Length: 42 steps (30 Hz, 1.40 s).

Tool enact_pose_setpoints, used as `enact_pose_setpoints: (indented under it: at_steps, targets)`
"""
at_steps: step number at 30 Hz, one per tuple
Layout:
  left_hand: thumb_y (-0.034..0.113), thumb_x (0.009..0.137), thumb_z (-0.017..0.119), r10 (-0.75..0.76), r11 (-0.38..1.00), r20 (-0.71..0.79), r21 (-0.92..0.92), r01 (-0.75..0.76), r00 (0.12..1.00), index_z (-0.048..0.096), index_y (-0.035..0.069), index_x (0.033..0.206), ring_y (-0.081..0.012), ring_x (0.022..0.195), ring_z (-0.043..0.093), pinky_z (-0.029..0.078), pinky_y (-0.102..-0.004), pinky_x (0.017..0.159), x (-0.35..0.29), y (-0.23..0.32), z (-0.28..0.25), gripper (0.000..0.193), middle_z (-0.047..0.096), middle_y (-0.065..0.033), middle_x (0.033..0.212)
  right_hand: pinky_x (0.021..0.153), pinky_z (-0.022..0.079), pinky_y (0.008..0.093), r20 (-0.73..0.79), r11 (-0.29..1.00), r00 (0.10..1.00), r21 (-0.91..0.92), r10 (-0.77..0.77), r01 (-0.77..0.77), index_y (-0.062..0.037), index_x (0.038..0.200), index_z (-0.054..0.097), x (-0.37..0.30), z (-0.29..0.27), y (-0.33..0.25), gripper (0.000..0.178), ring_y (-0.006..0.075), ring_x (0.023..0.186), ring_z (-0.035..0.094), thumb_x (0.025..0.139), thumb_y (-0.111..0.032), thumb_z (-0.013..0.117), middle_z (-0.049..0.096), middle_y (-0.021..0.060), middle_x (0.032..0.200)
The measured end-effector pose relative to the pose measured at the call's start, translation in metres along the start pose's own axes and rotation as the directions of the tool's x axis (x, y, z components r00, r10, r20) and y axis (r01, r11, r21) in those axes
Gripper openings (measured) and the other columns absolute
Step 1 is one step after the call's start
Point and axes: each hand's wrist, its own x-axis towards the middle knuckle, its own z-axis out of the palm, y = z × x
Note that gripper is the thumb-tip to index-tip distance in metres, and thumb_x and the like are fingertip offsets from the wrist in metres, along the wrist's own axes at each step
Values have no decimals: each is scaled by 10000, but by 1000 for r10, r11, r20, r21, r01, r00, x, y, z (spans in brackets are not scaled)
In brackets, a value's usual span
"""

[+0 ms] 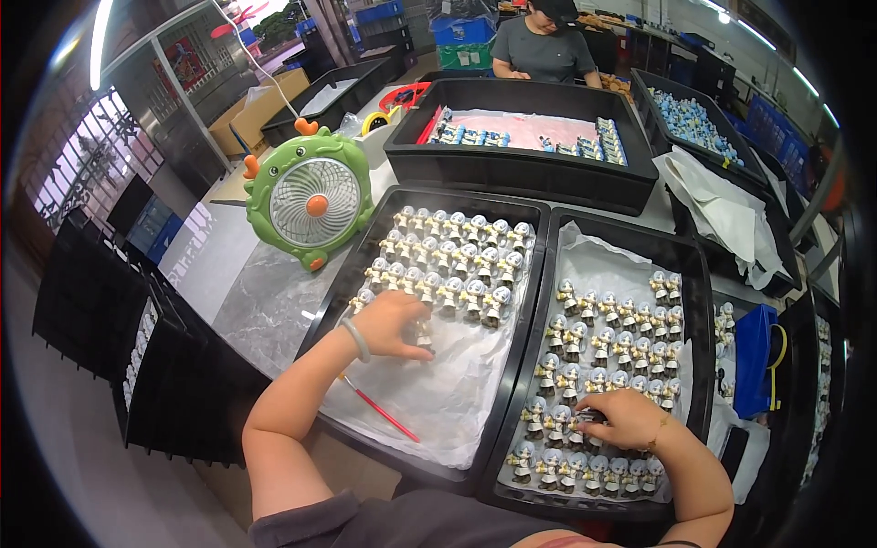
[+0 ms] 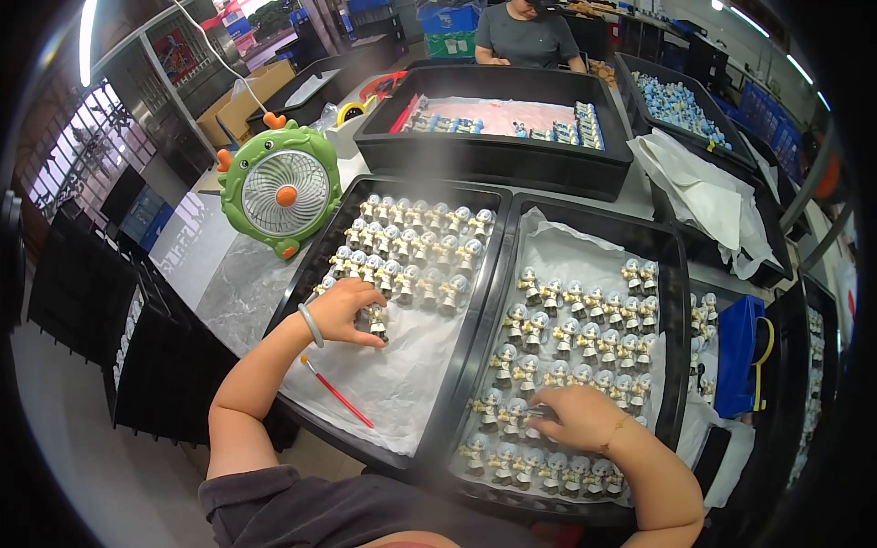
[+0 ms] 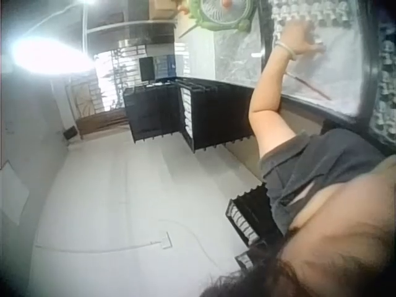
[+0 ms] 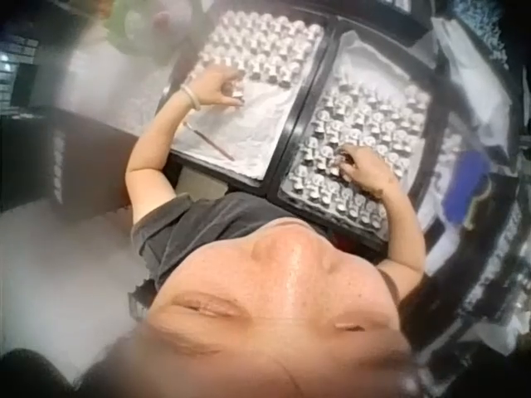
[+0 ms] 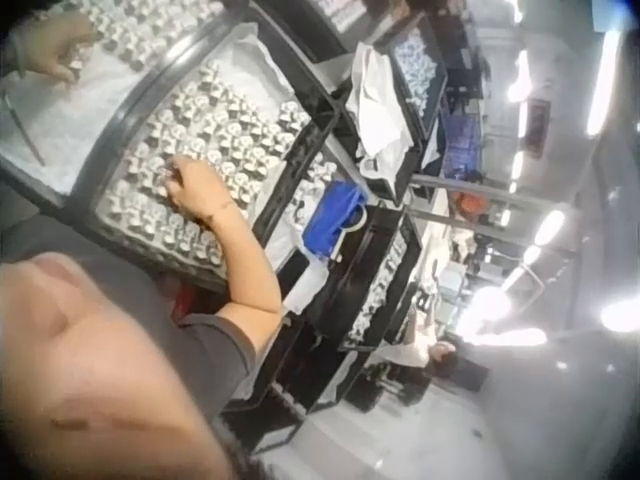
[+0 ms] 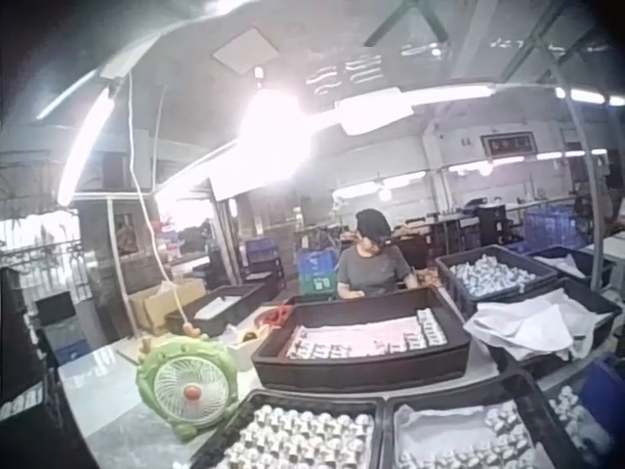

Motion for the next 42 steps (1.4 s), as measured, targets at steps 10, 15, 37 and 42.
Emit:
enact_pose_setpoints:
  at_steps: [10,15,37,42]
  targets:
    - [425,638,720,40,998,-123,-47,-46,992,559,51,994,-286,832,518,396,-366,787,3,11,-7,542,539,-108,893,729,472,402,-27,1000,1000,17,-3,3,-55,1007,567,-4,2,-1,330,329,814,605,811,-321,572,632,164,841]
    - [461,694,655,-30,796,-151,-602,-67,988,516,34,1097,-216,935,513,392,-312,832,7,30,-9,604,517,-67,975,760,436,410,-244,991,970,123,-18,50,8,955,483,-8,-5,-6,316,357,854,546,810,-262,558,563,196,896]
    - [329,746,617,222,-138,167,-970,200,961,401,26,1170,-163,967,485,399,-316,846,123,173,24,565,489,-81,1069,560,433,386,-806,937,591,183,-30,298,-59,938,501,-4,-17,11,119,356,662,570,875,-159,509,575,150,735]
    - [639,788,279,270,-179,225,-944,278,936,454,42,1058,-155,720,463,390,-270,658,119,178,26,678,524,-79,799,527,410,348,-800,949,585,66,-135,309,-46,891,509,-8,-18,10,115,302,582,532,837,-136,557,532,110,678]
